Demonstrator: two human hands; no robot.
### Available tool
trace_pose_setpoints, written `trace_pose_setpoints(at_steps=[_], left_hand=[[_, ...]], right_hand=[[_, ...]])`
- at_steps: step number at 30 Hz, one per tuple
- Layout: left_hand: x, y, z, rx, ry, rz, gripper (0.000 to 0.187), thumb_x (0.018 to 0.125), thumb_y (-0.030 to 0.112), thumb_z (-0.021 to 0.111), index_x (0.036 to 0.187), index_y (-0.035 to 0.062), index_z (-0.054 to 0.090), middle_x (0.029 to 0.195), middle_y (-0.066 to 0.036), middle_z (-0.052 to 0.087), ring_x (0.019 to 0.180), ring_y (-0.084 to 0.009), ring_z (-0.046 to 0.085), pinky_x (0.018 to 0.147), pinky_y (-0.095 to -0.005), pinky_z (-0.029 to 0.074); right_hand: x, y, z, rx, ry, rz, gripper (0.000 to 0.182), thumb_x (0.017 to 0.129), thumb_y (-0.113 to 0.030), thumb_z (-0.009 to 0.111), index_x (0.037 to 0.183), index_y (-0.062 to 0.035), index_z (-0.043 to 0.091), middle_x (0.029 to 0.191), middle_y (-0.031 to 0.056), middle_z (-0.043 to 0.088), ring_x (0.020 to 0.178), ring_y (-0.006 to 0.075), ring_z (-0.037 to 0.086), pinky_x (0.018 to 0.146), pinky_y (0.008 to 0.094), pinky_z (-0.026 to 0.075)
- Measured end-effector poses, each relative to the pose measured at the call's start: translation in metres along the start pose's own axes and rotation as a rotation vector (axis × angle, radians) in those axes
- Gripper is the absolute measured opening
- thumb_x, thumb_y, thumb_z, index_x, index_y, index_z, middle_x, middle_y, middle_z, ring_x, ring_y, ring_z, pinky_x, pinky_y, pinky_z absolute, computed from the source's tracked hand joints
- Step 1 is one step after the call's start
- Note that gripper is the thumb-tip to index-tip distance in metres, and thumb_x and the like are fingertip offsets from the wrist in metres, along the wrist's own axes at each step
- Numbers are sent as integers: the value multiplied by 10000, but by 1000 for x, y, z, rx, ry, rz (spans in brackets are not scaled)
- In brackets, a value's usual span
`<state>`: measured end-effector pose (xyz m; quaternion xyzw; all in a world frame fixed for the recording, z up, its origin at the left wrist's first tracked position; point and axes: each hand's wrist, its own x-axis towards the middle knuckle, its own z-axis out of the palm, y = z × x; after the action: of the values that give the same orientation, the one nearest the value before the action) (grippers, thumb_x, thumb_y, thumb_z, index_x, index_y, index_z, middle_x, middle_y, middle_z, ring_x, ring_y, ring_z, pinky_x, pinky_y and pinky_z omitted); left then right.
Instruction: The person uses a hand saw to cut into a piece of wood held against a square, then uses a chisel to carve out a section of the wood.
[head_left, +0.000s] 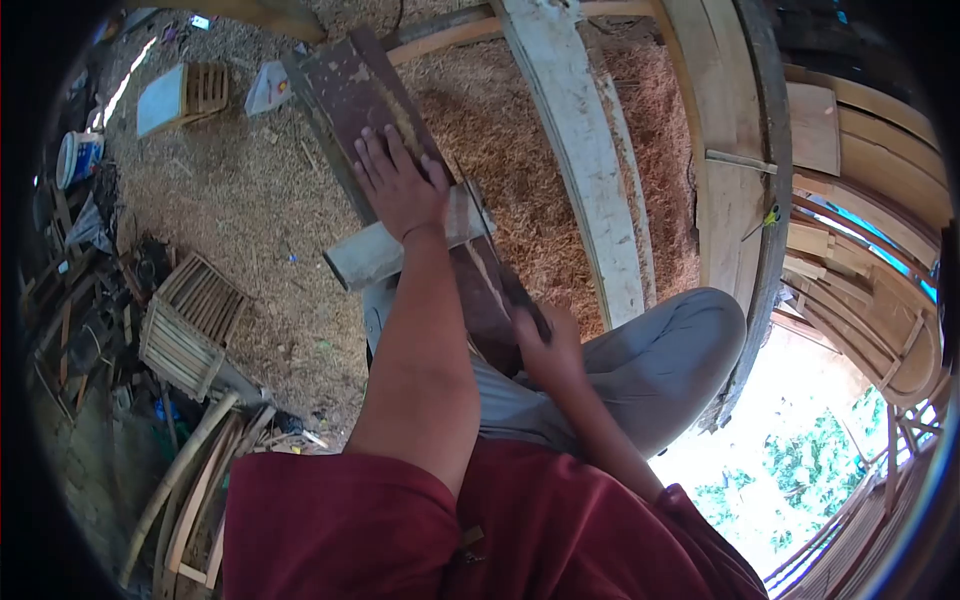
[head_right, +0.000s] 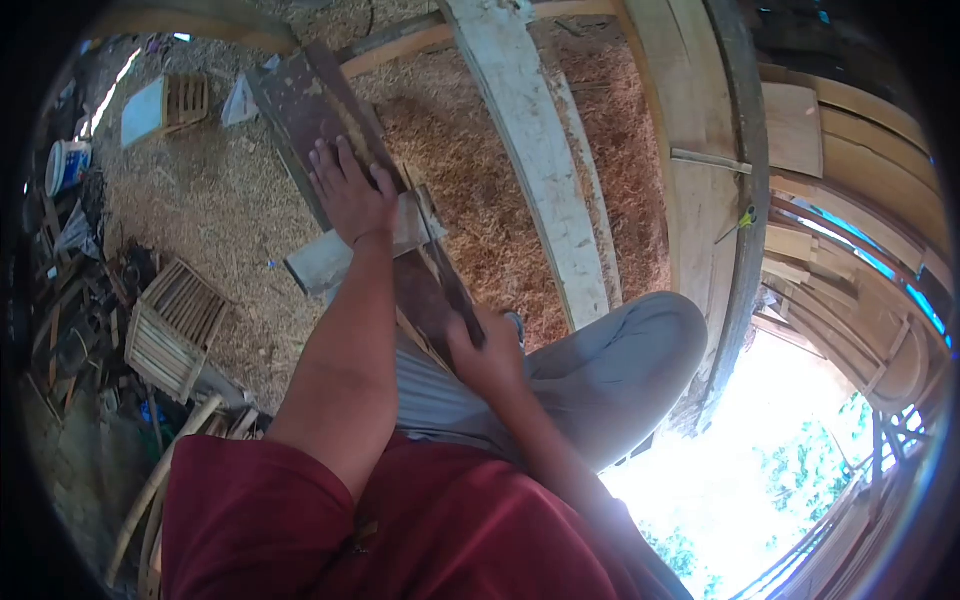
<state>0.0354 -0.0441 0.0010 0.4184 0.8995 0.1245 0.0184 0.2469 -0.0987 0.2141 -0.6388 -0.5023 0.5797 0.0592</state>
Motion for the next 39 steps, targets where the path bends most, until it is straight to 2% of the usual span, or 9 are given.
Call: trace_pose_setpoints(at_steps=[8, 11, 14, 17, 21, 27, 33, 36, 39], left_hand=[[-4, -2, -1, -3, 9, -8, 704, 955, 303, 591, 1613, 78, 482, 1728, -209, 378, 1630, -391, 321, 1345, -535, 257], [-4, -2, 0, 13, 7, 7, 701, 961, 302, 587, 1615, 73, 476, 1726, -213, 378, 1628, -394, 322, 1346, -531, 260], [-4, -3, 1, 22, 14, 22, 703, 969, 304, 582, 1622, 71, 464, 1729, -213, 371, 1630, -394, 317, 1348, -526, 259], [-4, -2, -4, 20, -8, 22, 701, 983, 305, 572, 1634, 76, 448, 1733, -211, 364, 1630, -395, 315, 1351, -525, 261], [-2, 1, 0, 32, -14, 29, 696, 1005, 312, 556, 1647, 74, 429, 1739, -214, 350, 1632, -395, 311, 1346, -530, 268], [-8, -5, -5, 42, -35, 29, 679, 1042, 336, 517, 1659, 73, 408, 1752, -224, 320, 1636, -418, 293, 1338, -547, 270], [-5, -7, 2, 45, -42, 43, 668, 1066, 365, 489, 1661, 74, 404, 1746, -242, 318, 1631, -440, 293, 1336, -558, 269], [-9, -9, 2, 52, -39, 62, 665, 1074, 375, 476, 1662, 74, 402, 1745, -242, 319, 1631, -440, 292, 1336, -561, 270], [-2, -7, 4, 52, -36, 55, 661, 1082, 383, 460, 1664, 74, 399, 1746, -239, 317, 1633, -441, 289, 1336, -564, 271]], right_hand=[[48, 19, 26, 23, 20, 20, 295, 1002, -230, 642, 867, 32, 664, 690, 210, 621, 599, 294, 609, 609, 443, 476], [-11, 7, -5, 9, 4, -45, 378, 1021, -257, 666, 814, 53, 602, 639, 106, 517, 608, 131, 475, 594, 395, 421], [6, -4, 1, 15, 74, -15, 383, 1030, -264, 656, 828, 58, 604, 640, 113, 506, 615, 132, 481, 598, 399, 432], [67, -12, 19, -31, -26, 109, 289, 1001, -245, 654, 983, 38, 711, 734, 224, 645, 632, 298, 641, 645, 446, 503], [-11, -10, -10, -1, -37, 35, 306, 993, -263, 662, 993, 41, 703, 784, 270, 659, 696, 430, 676, 678, 482, 522], [64, -10, 20, -22, 63, 44, 295, 975, -249, 687, 909, 38, 707, 750, 264, 658, 697, 453, 676, 661, 491, 523], [-21, -1, -15, 74, -89, 169, 407, 970, -343, 673, 842, 42, 704, 794, 280, 683, 767, 514, 680, 664, 529, 524], [48, 13, 29, -90, 93, -76, 289, 997, -222, 676, 903, 52, 675, 672, 139, 612, 596, 180, 569, 605, 397, 476], [31, 4, 25, -77, 97, -84, 281, 1003, -215, 673, 905, 48, 685, 676, 122, 627, 603, 163, 582, 602, 383, 474]])
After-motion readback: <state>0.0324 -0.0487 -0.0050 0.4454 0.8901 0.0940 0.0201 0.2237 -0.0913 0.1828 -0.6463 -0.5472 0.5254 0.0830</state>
